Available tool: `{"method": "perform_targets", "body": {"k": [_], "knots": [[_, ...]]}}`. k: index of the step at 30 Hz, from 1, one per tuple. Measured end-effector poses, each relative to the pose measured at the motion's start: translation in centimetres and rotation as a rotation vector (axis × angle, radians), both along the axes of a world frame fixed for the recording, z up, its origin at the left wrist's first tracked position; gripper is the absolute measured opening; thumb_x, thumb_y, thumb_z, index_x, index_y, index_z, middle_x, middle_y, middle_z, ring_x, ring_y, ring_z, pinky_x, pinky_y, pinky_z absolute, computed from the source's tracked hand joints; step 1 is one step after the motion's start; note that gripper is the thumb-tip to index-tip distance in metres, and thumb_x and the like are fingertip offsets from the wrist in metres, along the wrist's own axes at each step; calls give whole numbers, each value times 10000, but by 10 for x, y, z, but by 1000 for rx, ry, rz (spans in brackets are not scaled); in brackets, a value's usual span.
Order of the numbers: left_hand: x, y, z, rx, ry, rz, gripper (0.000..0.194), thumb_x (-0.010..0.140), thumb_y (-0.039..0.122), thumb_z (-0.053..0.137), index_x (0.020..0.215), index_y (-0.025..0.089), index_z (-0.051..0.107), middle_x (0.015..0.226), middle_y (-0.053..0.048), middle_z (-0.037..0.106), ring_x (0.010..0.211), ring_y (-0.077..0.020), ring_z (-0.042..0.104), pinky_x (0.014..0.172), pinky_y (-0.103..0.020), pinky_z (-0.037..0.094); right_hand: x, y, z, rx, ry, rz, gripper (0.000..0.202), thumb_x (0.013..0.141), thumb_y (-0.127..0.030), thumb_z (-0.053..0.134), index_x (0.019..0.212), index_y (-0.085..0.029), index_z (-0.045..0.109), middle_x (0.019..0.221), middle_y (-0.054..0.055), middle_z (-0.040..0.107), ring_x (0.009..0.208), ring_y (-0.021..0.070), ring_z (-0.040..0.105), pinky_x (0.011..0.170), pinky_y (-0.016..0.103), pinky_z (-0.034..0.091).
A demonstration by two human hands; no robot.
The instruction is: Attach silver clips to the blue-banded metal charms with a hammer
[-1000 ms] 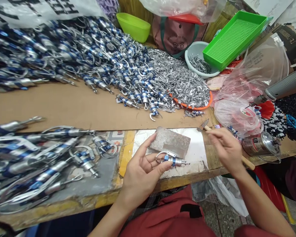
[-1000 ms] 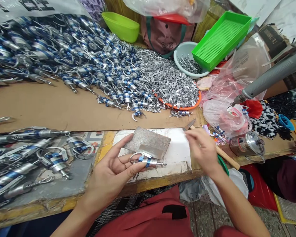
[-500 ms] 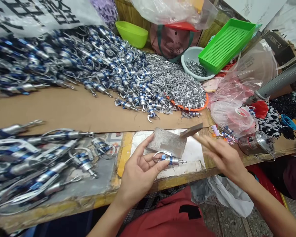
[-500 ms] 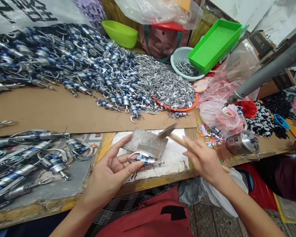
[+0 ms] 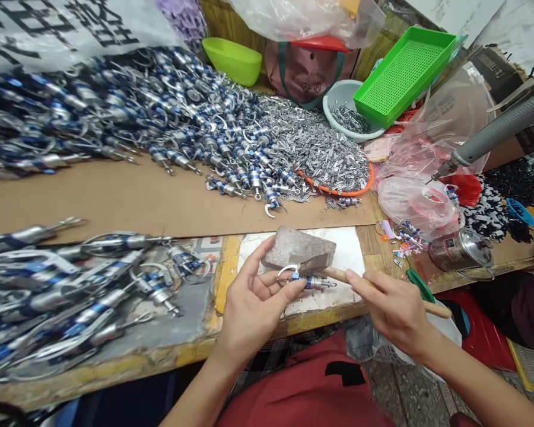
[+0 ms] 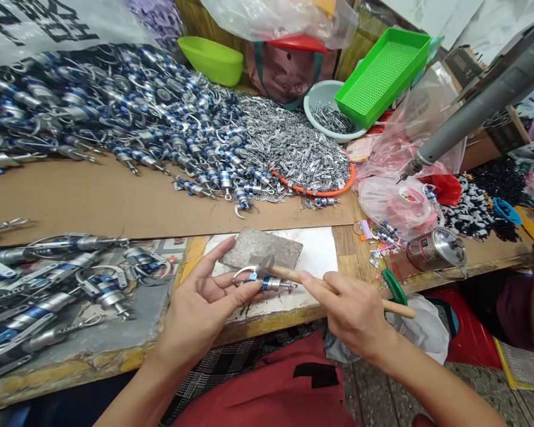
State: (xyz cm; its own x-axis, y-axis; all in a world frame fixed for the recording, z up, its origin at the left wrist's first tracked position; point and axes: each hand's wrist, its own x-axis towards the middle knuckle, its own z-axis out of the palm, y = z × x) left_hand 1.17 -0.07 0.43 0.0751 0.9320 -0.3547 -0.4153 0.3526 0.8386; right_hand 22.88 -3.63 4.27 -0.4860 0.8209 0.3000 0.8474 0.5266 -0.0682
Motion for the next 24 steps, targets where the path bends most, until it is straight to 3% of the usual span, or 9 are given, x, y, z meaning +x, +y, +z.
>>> {"method": "perform_targets", "body": {"k": [2, 4, 7, 10, 13, 16, 19, 21, 24], "knots": [[0, 0, -2, 7, 4, 1, 995, 572, 225, 814, 1407, 167, 276, 665, 14, 686, 639, -156, 688, 678, -291, 590, 11, 0, -9, -63, 57, -81, 421, 909, -130, 399, 1282, -282, 520, 892, 37, 680, 695, 130, 623, 596, 223, 482], [-1, -1, -4, 27, 34, -3, 897, 578, 241, 811, 1360, 179, 376, 687, 7, 694, 680, -168, 695, 697, -298, 588, 28, 5, -20, -114, 144, -214, 398, 909, -214, 459, 1303, -253, 502, 1050, 66, 677, 860, 163, 654, 707, 260, 523], [-3, -3, -5, 85, 197, -39, 414, 598, 293, 787, 977, 160, 688, 710, -38, 716, 701, -191, 696, 697, -289, 582, 55, 20, -32, -207, 149, -375, 397, 891, -314, 505, 1271, -204, 536, 1130, 92, 663, 985, 216, 644, 814, 343, 531], [-7, -5, -5, 211, 406, -59, 118, 642, 308, 743, 670, 194, 735, 715, -55, 719, 693, -205, 681, 679, -298, 569, 56, 41, -33, -177, 42, -399, 303, 895, -324, 497, 1131, -198, 639, 1010, 94, 687, 910, 224, 655, 768, 360, 535], [-9, -7, -6, 407, 515, -19, 53, 681, 283, 713, 690, 240, 743, 799, -49, 689, 806, -204, 652, 710, -284, 536, 23, 79, -29, -51, -10, -239, 269, 925, -220, 431, 1058, -165, 658, 999, 110, 658, 918, 197, 618, 780, 325, 503], [-11, -7, -7, 541, 582, -33, 54, 726, 262, 679, 708, 248, 728, 873, -49, 622, 872, -185, 612, 755, -270, 502, -28, 129, -27, -105, -65, -100, 266, 901, -114, 439, 1048, -185, 649, 1073, 74, 642, 983, 155, 575, 824, 259, 453], [-13, -5, -7, 597, 608, -27, 59, 750, 237, 660, 720, 239, 710, 926, -50, 586, 925, -181, 585, 845, -289, 463, -71, 170, -29, -184, -144, 5, 222, 863, -70, 478, 902, -153, 679, 955, 83, 656, 899, 169, 567, 740, 263, 430], [-14, -3, -6, 604, 582, -19, 54, 753, 224, 659, 732, 237, 707, 914, -42, 576, 884, -168, 588, 812, -273, 467, -88, 183, -30, -220, -183, 41, 222, 849, -49, 475, 806, -121, 680, 868, 106, 650, 838, 189, 565, 689, 282, 417], [-13, 0, -5, 622, 558, -1, 55, 738, 203, 673, 735, 238, 717, 826, -22, 579, 768, -147, 591, 714, -243, 477, -90, 186, -28, -240, -198, 62, 222, 822, -18, 468, 831, -100, 675, 853, 123, 635, 807, 208, 566, 659, 301, 413]]}}
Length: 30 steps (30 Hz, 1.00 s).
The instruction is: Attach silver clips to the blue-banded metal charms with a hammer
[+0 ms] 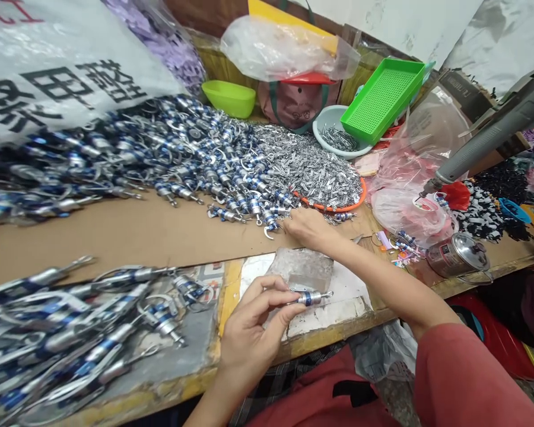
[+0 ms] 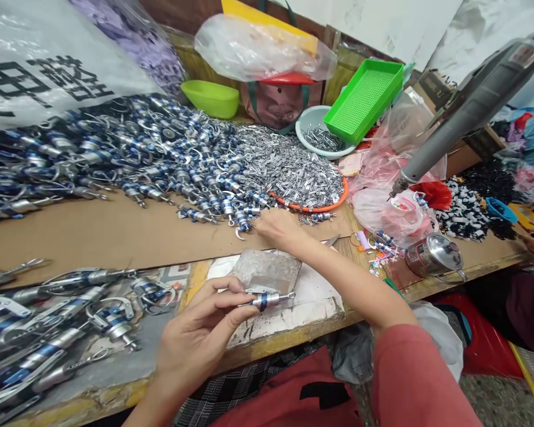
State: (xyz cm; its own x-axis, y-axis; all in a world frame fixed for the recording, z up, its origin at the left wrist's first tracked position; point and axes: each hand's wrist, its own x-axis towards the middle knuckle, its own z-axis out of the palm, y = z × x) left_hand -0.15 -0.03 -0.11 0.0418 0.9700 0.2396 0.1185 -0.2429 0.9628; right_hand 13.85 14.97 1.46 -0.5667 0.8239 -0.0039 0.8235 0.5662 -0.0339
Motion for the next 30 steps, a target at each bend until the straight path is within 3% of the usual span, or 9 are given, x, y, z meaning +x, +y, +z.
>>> {"method": "perform_targets", "body": {"k": [4, 10, 13, 19, 25, 27, 30], "knots": [[2, 3, 0, 65, 12, 36, 109, 724, 165, 686, 778, 246, 736, 748, -4, 627, 695, -134, 599, 661, -227, 475, 23, -22, 9, 19, 59, -39, 275, 826, -15, 444, 979, -108, 653, 956, 117, 606, 847, 187, 568, 687, 288, 438], [2, 4, -7, 83, -26, 27, 461, 695, 146, 722, 1136, 255, 644, 697, 34, 609, 645, -115, 586, 701, -239, 506, 36, -104, 29, 19, 692, 142, 285, 868, -61, 441, 1065, -155, 624, 851, 44, 643, 778, 123, 589, 687, 235, 490], [2, 6, -6, 169, 31, 31, 518, 711, 125, 700, 1203, 251, 598, 691, 46, 600, 622, -97, 575, 702, -228, 510, 28, -129, 35, 44, 759, 176, 303, 884, -100, 459, 1168, -147, 555, 859, 50, 667, 789, 133, 611, 721, 246, 512], [-1, 8, 6, 303, 84, -4, 278, 678, 62, 716, 894, 237, 730, 727, 25, 676, 646, -86, 624, 637, -164, 499, 23, -133, 40, 87, 711, 216, 283, 882, -86, 470, 1155, -139, 525, 955, 69, 691, 850, 140, 650, 767, 244, 527], [-4, 3, 19, -55, -170, 12, 194, 638, 95, 736, 664, 287, 746, 650, 47, 672, 598, -83, 620, 551, -139, 483, 37, -143, 29, 151, 795, 223, 298, 847, -238, 612, 1120, -138, 545, 1028, 118, 662, 1003, 169, 615, 848, 287, 526], [-5, 3, 23, -137, -200, -1, 178, 630, 116, 746, 642, 293, 741, 649, 52, 676, 613, -84, 626, 577, -138, 492, 42, -144, 23, 244, 725, 273, 178, 851, -186, 597, 1022, -140, 604, 994, 115, 669, 961, 164, 626, 800, 272, 535], [-6, 5, 27, -106, -119, -33, 168, 632, 119, 747, 649, 286, 739, 650, 51, 681, 617, -84, 628, 589, -139, 493, 46, -145, 20, 353, 621, 378, 136, 863, -84, 529, 913, -118, 651, 922, 105, 693, 893, 159, 642, 769, 266, 541]]}}
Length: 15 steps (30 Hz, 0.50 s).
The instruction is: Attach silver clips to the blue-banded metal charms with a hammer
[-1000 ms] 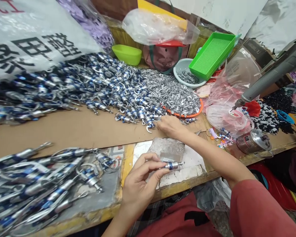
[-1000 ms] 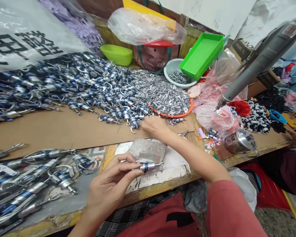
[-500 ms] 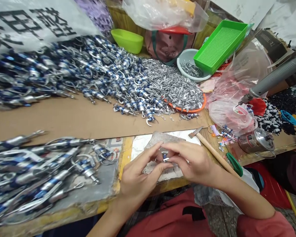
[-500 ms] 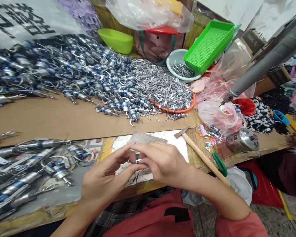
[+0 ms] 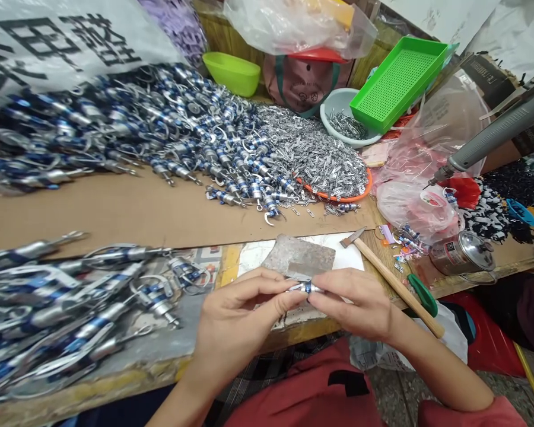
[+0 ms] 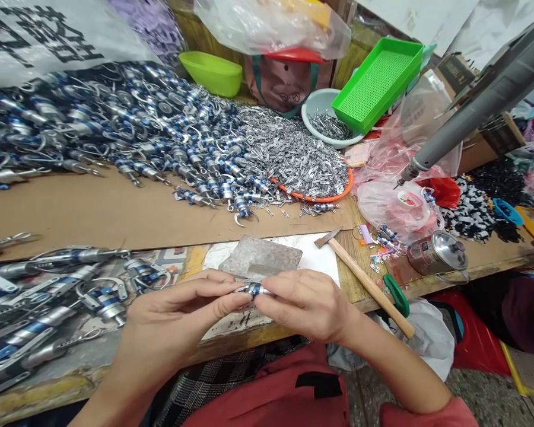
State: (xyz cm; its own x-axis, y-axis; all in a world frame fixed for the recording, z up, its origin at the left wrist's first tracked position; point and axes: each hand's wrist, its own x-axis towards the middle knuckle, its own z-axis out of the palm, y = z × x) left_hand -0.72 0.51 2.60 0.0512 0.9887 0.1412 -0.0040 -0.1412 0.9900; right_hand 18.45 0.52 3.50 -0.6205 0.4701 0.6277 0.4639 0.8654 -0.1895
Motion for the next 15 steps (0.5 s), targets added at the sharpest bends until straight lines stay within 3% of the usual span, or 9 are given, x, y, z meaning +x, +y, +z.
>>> {"method": "perform_targets", "body": {"k": [4, 8, 11, 15], "knots": [[-2, 4, 4, 194, 151, -30, 150, 651, 93, 726, 649, 243, 726, 638, 38, 669, 604, -84, 625, 585, -146, 488, 0, 1, 6, 31, -41, 13, 132, 864, -91, 534, 878, -91, 665, 902, 118, 705, 881, 169, 653, 799, 281, 545], [-4, 6, 7, 328, 211, -61, 137, 682, 82, 688, 663, 215, 713, 697, 3, 668, 743, -128, 669, 680, -184, 512, 1, 0, 7, 5, -37, -13, 157, 880, -100, 511, 906, -107, 666, 919, 120, 706, 893, 158, 652, 765, 268, 550], [-3, 3, 5, 248, 174, -75, 144, 697, 92, 680, 681, 231, 716, 789, -1, 727, 793, -137, 689, 763, -201, 523, 0, -2, 4, -56, 10, -32, 194, 885, -87, 477, 939, -123, 660, 947, 122, 702, 905, 154, 649, 729, 260, 551], [2, -9, -3, -31, 70, -8, 92, 674, 196, 724, 732, 266, 740, 762, 23, 752, 708, -138, 693, 720, -205, 545, -6, -6, 4, -308, 148, -48, 149, 861, -104, 540, 919, -121, 675, 901, 111, 704, 837, 127, 656, 708, 214, 547]]}}
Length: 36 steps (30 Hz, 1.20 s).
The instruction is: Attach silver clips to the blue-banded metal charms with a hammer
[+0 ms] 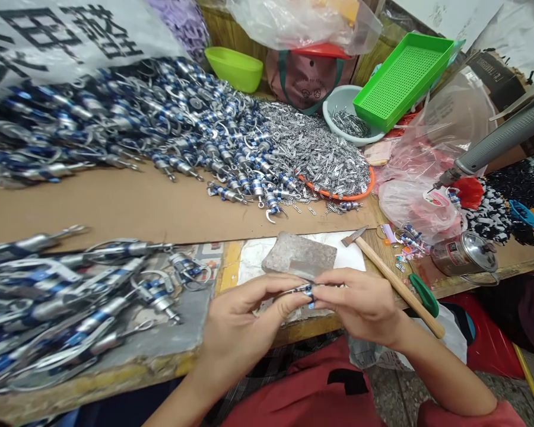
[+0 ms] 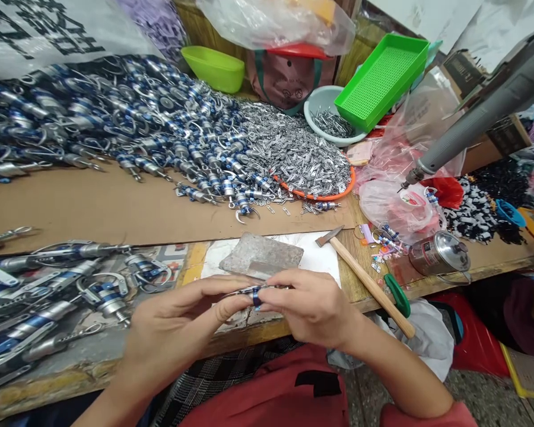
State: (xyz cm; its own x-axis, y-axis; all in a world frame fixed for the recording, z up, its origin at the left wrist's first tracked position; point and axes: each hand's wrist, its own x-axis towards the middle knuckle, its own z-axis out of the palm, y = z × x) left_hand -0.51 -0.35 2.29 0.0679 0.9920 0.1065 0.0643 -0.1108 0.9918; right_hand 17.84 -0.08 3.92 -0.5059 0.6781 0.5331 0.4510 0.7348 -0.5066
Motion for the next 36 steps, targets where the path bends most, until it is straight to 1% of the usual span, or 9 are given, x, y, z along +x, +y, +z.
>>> {"method": "perform_targets", "body": {"k": [4, 7, 12, 15, 18, 23, 26, 29, 36], "knots": [[8, -13, -6, -220, -166, 100, 430, 540, 254, 813, 960, 262, 724, 900, 9, 753, 779, -169, 693, 778, -248, 552, -3, 1, 9, -265, 99, -53, 127, 839, -209, 611, 835, -133, 712, 796, 84, 713, 723, 117, 661, 648, 196, 540], [12, -14, -8, -347, -255, 131, 473, 593, 267, 777, 1053, 211, 682, 893, -13, 746, 770, -168, 688, 761, -267, 561, 0, 19, 18, -399, -15, -17, 153, 852, -245, 598, 808, -170, 724, 793, 41, 716, 719, 108, 660, 653, 194, 524], [15, -5, -12, -468, -310, 66, 723, 604, 280, 775, 1266, 147, 517, 773, -11, 722, 765, -155, 677, 761, -253, 543, -7, 88, 7, -242, -598, -417, 221, 908, -180, 477, 930, -154, 695, 927, 83, 704, 872, 172, 642, 767, 270, 476], [18, -2, -14, -496, -326, 42, 810, 588, 261, 788, 1315, 132, 456, 703, 10, 699, 708, -133, 659, 720, -223, 527, -20, 123, -10, -249, -745, -445, 240, 820, -33, 468, 868, -92, 695, 920, 165, 688, 884, 254, 639, 721, 324, 470], [19, 0, -16, -508, -348, 61, 870, 563, 261, 807, 1338, 144, 429, 664, 22, 689, 664, -124, 644, 693, -213, 516, -26, 136, -19, -244, -749, -425, 274, 765, 24, 449, 841, -72, 694, 939, 196, 670, 889, 276, 633, 704, 339, 470], [15, 5, -21, -527, -318, 23, 976, 516, 283, 837, 1370, 149, 384, 654, 4, 695, 668, -150, 662, 678, -239, 523, -3, 112, -2, -233, -616, -363, 204, 800, -79, 531, 929, -129, 680, 915, 83, 680, 840, 166, 635, 718, 260, 492], [14, 6, -17, -544, -330, 5, 970, 533, 258, 826, 1381, 162, 366, 638, 14, 692, 654, -150, 668, 660, -239, 526, 11, 75, 11, -198, -296, -132, 123, 827, -129, 562, 867, -139, 677, 804, 31, 701, 729, 107, 641, 667, 209, 510], [14, 6, -10, -552, -357, 19, 936, 539, 231, 814, 1369, 171, 385, 625, 30, 688, 623, -131, 659, 650, -224, 524, 11, 44, 9, -31, -104, 67, 217, 853, -71, 476, 823, -152, 674, 786, 36, 721, 745, 106, 661, 694, 225, 530], [14, 7, -11, -541, -381, 5, 955, 535, 241, 811, 1375, 138, 368, 640, 8, 708, 589, -117, 642, 626, -220, 528, -3, 30, -8, 245, -228, 98, 217, 910, -143, 447, 884, -134, 662, 854, 56, 737, 831, 153, 671, 743, 281, 542]]}}
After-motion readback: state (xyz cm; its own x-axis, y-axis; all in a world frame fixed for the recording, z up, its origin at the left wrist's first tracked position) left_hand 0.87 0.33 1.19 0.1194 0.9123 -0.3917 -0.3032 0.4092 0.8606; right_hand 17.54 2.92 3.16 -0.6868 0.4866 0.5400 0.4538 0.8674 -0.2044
